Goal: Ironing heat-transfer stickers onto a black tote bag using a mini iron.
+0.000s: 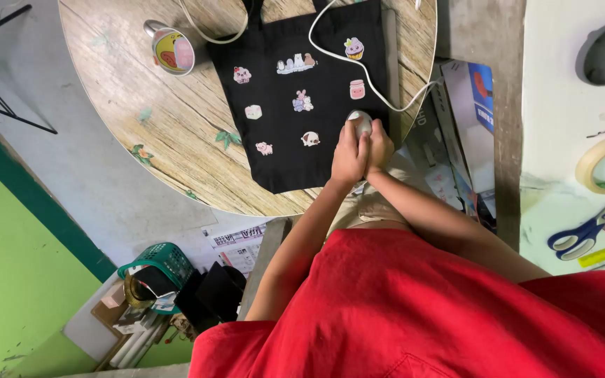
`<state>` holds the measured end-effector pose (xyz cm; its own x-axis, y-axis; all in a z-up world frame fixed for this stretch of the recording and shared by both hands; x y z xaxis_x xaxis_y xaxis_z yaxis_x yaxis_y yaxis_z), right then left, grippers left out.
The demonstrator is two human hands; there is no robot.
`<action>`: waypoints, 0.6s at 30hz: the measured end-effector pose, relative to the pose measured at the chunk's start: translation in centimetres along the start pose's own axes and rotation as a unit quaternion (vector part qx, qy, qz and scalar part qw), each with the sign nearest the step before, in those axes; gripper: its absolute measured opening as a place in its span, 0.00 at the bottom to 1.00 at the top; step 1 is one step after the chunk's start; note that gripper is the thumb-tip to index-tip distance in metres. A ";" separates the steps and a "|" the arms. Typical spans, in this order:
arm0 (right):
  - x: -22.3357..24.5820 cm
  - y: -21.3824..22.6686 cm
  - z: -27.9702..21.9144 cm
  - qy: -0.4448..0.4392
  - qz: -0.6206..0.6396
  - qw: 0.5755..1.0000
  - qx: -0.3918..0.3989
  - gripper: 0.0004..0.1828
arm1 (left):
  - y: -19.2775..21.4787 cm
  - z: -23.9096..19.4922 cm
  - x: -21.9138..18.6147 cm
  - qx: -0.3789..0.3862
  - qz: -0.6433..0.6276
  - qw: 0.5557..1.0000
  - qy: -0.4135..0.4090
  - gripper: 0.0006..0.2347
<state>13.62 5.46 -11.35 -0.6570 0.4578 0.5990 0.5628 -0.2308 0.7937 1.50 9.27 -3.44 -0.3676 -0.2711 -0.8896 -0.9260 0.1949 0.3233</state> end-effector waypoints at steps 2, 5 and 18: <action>0.7 0.1 -0.1 0.004 0.005 1.000 -0.004 0.11 | 0.3 0.0 0.2 0.003 0.001 1.000 -0.003 0.16; -0.6 -0.3 0.0 0.010 -0.004 1.000 -0.015 0.10 | -0.3 0.1 0.5 0.006 0.003 1.000 -0.011 0.16; 0.2 -0.1 0.7 0.010 -0.003 1.000 -0.021 0.11 | -0.3 -0.1 1.1 -0.011 0.014 1.000 -0.013 0.14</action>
<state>13.79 6.18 -11.41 -0.6711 0.4416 0.5955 0.5368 -0.2647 0.8011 1.35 8.80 -4.44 -0.3913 -0.2418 -0.8879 -0.9172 0.1816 0.3547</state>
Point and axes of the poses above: each hand's wrist, its own z-axis towards the middle knuckle, its own y-axis out of the back of the hand, x = y × z, the point moved 10 cm from there along z, towards the middle knuckle, and after that the axes turned 4 degrees about -x, right-handed, at the moved point
